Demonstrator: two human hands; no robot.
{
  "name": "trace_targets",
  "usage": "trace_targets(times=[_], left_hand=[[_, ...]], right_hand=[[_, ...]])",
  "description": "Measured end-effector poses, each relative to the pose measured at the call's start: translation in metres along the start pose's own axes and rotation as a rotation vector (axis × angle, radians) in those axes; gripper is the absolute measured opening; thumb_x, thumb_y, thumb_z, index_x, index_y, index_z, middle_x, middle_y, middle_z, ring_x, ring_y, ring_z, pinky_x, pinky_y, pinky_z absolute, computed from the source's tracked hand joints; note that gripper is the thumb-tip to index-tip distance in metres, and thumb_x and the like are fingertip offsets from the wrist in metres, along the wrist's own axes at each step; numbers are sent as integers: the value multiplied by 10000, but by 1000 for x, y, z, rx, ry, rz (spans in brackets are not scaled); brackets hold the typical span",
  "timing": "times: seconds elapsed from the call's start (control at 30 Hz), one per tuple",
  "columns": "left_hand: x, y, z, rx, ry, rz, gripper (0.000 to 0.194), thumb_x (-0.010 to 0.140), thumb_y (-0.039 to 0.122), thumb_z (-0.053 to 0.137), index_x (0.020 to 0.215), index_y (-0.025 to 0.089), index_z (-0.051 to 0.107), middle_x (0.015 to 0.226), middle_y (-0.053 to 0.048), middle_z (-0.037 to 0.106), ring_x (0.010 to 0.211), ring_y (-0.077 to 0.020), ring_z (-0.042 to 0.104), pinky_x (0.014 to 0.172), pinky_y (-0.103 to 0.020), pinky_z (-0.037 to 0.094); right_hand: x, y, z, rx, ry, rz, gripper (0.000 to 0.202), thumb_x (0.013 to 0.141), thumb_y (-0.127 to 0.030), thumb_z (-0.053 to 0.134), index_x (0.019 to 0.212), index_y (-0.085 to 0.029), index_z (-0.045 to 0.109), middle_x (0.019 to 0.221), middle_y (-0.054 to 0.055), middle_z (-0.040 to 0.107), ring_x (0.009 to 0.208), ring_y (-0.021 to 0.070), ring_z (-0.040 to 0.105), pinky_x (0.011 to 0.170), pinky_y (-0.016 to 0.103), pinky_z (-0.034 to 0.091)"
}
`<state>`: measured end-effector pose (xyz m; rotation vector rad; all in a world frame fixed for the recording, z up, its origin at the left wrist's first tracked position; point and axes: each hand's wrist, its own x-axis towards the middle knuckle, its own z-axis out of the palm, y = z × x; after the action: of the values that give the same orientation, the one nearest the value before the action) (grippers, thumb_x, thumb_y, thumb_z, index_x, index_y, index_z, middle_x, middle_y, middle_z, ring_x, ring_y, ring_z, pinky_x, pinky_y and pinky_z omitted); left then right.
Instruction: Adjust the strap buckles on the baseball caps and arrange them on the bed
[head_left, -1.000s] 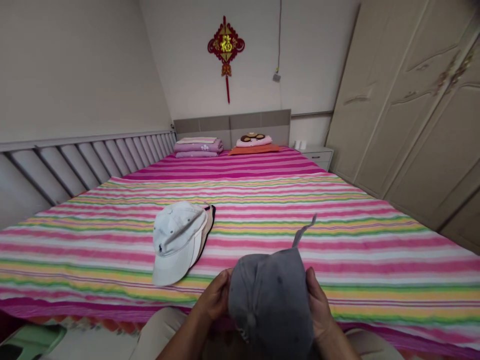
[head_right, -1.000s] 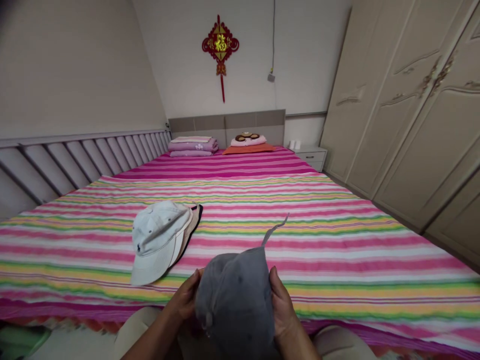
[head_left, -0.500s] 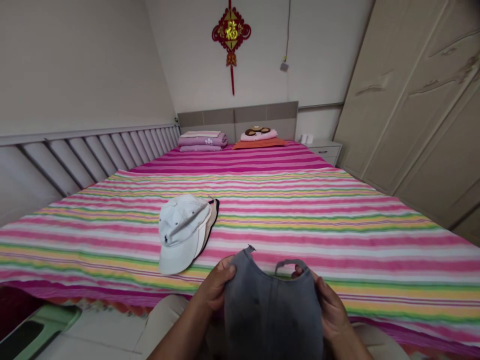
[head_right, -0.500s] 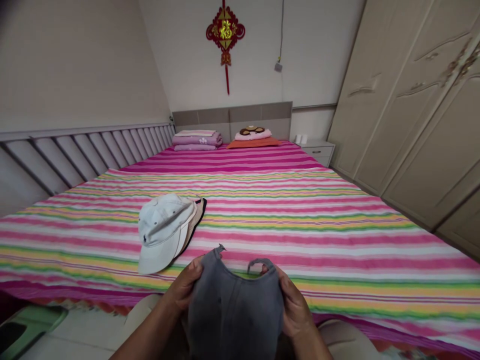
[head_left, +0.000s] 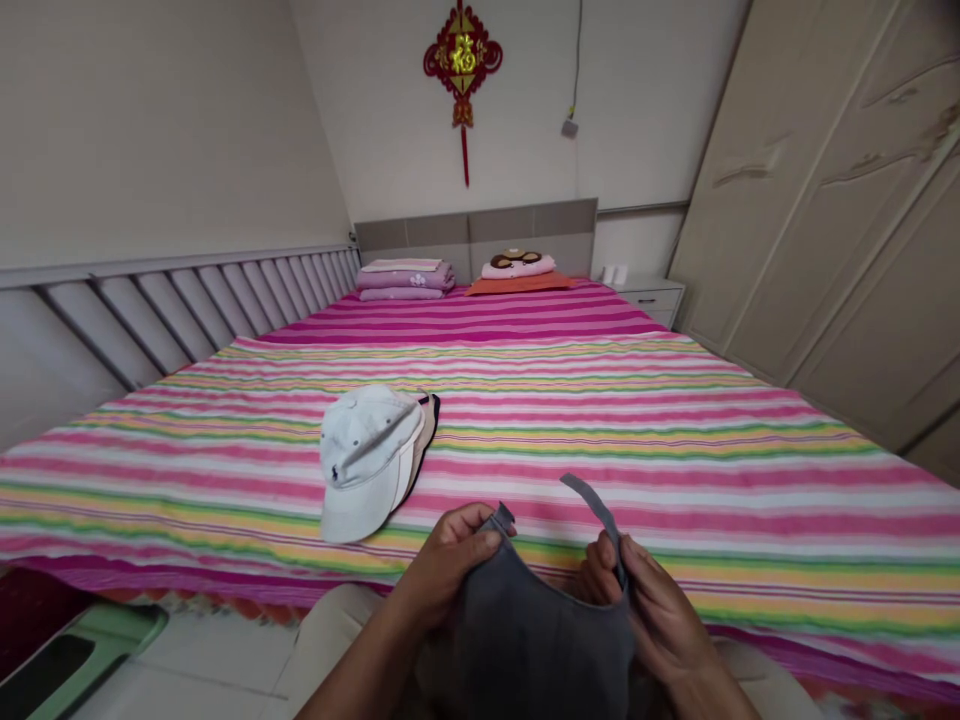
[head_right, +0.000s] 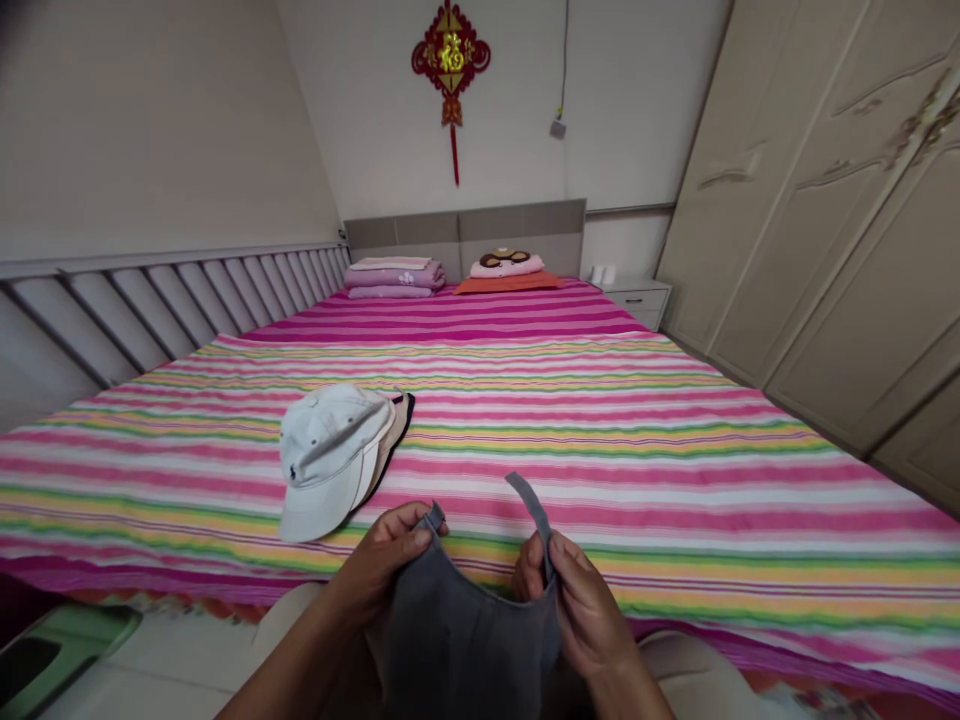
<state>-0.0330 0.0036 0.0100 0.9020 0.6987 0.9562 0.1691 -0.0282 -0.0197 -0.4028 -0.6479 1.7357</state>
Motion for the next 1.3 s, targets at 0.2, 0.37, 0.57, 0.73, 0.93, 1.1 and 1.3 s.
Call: trace_targets(times=[0.2,0.37,0.57,0.73,0.93,1.1,1.3], left_hand=[[-1,2,3,70,48,41,222,633,314,701,753,135,649,562,14,546,471,-41,435,475,-158,320],[-1,10,9,94,-9,85,173,660,281,682,731,134,625,687,-30,632,518,-56,491,498,-160,355],[-3,10,15,44,-57,50,164,658,260,685,732,127,621,595,-26,622,497,-74,527,485,-166,383],[-4,10,23,-10,-124,34,159,633,214,706,723,120,615,590,-35,639,504,-79,549,492,-162,399],[-1,5,28,-87,-141,19,174,609,203,725,723,125,620,605,-17,639,517,-75,558,511,-161,403],[0,5,26,-48,-73,-1,202,576,222,745,687,118,611,579,-7,617,508,-83,550,506,-173,394],[2,6,25,38,-69,10,269,523,210,768,694,121,579,562,18,565,457,-49,467,446,-149,311]], right_hand=[[0,-4,5,-111,69,-52,190,740,-302,617,898,-197,618,479,-30,507,410,77,399,425,202,298],[-1,-12,15,-194,92,-59,182,689,-291,671,830,-185,628,597,-21,546,418,55,413,436,205,301],[-4,-17,24,-265,78,-88,228,770,-391,573,797,-169,619,369,-74,374,316,32,251,386,198,205],[-3,-22,38,-425,91,-50,206,721,-349,637,711,-146,601,578,-9,554,360,12,297,396,197,181],[5,-15,49,-524,58,32,261,705,-395,632,709,-141,574,528,-36,517,352,10,246,362,182,115],[11,-9,53,-621,48,86,320,685,-442,629,620,-155,504,447,-68,450,327,20,248,345,183,134],[15,-3,55,-614,114,112,329,645,-440,657,595,-146,518,406,-79,402,339,24,228,351,186,120]])
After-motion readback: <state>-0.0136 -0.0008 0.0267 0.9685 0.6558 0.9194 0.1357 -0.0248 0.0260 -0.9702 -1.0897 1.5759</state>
